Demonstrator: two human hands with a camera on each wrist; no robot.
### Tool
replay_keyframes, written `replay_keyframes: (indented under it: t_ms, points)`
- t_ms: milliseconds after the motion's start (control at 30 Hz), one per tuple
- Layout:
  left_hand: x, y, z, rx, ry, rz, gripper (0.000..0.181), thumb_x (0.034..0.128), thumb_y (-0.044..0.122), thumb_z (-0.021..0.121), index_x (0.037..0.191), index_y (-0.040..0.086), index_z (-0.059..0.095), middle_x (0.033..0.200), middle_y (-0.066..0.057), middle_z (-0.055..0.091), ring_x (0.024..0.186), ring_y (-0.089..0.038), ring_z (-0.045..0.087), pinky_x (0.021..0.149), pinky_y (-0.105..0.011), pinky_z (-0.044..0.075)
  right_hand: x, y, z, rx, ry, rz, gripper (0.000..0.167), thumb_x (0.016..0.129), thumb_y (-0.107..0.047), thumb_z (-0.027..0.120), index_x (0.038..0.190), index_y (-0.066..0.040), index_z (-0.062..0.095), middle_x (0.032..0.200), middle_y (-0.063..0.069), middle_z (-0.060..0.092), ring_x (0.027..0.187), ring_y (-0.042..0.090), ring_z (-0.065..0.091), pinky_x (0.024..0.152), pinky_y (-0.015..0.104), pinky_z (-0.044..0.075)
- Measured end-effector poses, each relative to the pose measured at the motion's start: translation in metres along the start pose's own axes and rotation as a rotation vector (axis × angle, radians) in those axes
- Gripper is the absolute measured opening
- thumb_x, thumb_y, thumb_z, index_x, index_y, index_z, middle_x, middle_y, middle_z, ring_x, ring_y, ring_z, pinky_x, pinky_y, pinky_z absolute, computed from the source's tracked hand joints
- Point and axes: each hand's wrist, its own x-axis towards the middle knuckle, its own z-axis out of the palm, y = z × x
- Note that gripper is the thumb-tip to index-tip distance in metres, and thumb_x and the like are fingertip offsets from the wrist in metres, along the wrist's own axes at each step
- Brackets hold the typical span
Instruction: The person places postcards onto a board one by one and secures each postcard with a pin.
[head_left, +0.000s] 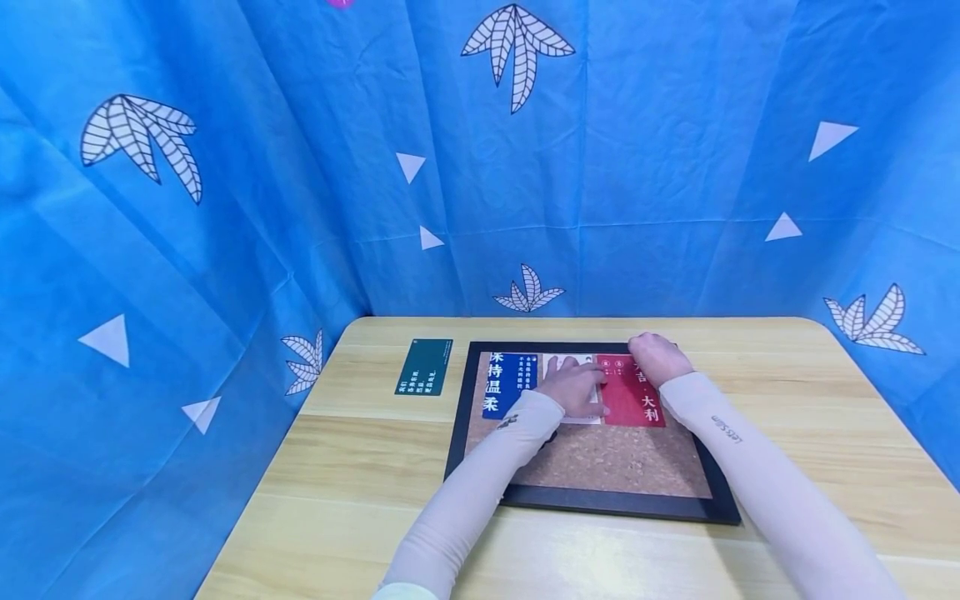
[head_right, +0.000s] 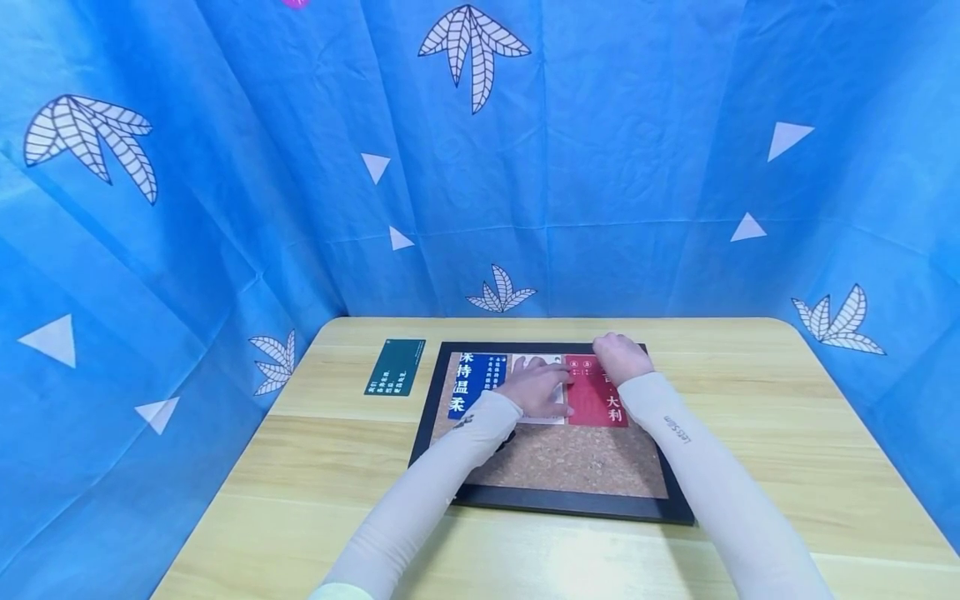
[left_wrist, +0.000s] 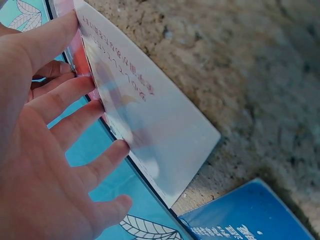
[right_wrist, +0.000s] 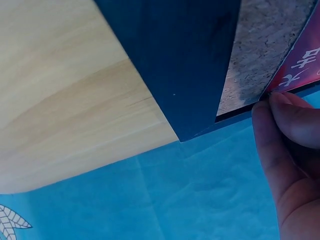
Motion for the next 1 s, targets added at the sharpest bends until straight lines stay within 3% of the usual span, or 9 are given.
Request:
replay_keyframes:
  t_ms: [267, 400, 767, 1000]
  points:
    - [0.001, 0.000, 0.001, -0.020, -0.003, -0.001, 0.057, 0.0942, 0.053, 0.069, 0.147, 0.036, 0.057, 0.160, 0.014, 0.048, 0.142, -0.018, 0.046, 0.126, -0.057, 0.027, 0.002, -0.005, 0.002, -0.089, -0.007, -0.030, 0.015, 0.080, 0.010, 0.078, 0.091, 0.002, 0.072, 0.082, 0.019, 0.072, 0.076, 0.033, 0.072, 0.072, 0.045, 0.063]
    - [0.001, -0.001, 0.000, -0.020, -0.005, -0.004, 0.057, 0.0941, 0.053, 0.069, 0.147, 0.036, 0.057, 0.160, 0.014, 0.048, 0.142, -0.018, 0.046, 0.126, -0.057, 0.027, 0.002, -0.007, 0.002, -0.103, 0.012, -0.035, 0.012, 0.082, 0.011, 0.077, 0.089, 0.002, 0.071, 0.080, 0.019, 0.071, 0.075, 0.034, 0.071, 0.071, 0.045, 0.063]
    - [0.001, -0.002, -0.003, -0.014, 0.000, 0.011, 0.055, 0.0948, 0.052, 0.069, 0.146, 0.034, 0.058, 0.161, 0.013, 0.048, 0.141, -0.019, 0.047, 0.125, -0.054, 0.030, 0.001, -0.005, 0.004, -0.075, 0.011, -0.005, 0.012, 0.083, 0.013, 0.072, 0.088, 0.002, 0.069, 0.083, 0.020, 0.070, 0.076, 0.033, 0.070, 0.070, 0.045, 0.063]
    - [0.003, -0.003, 0.000, -0.025, -0.029, -0.012, 0.059, 0.0947, 0.054, 0.068, 0.149, 0.036, 0.055, 0.162, 0.014, 0.046, 0.145, -0.018, 0.044, 0.127, -0.056, 0.026, -0.003, 0.002, 0.002, 0.015, -0.006, 0.038, 0.015, 0.085, 0.015, 0.066, 0.087, 0.001, 0.073, 0.083, 0.018, 0.070, 0.076, 0.030, 0.070, 0.073, 0.045, 0.062]
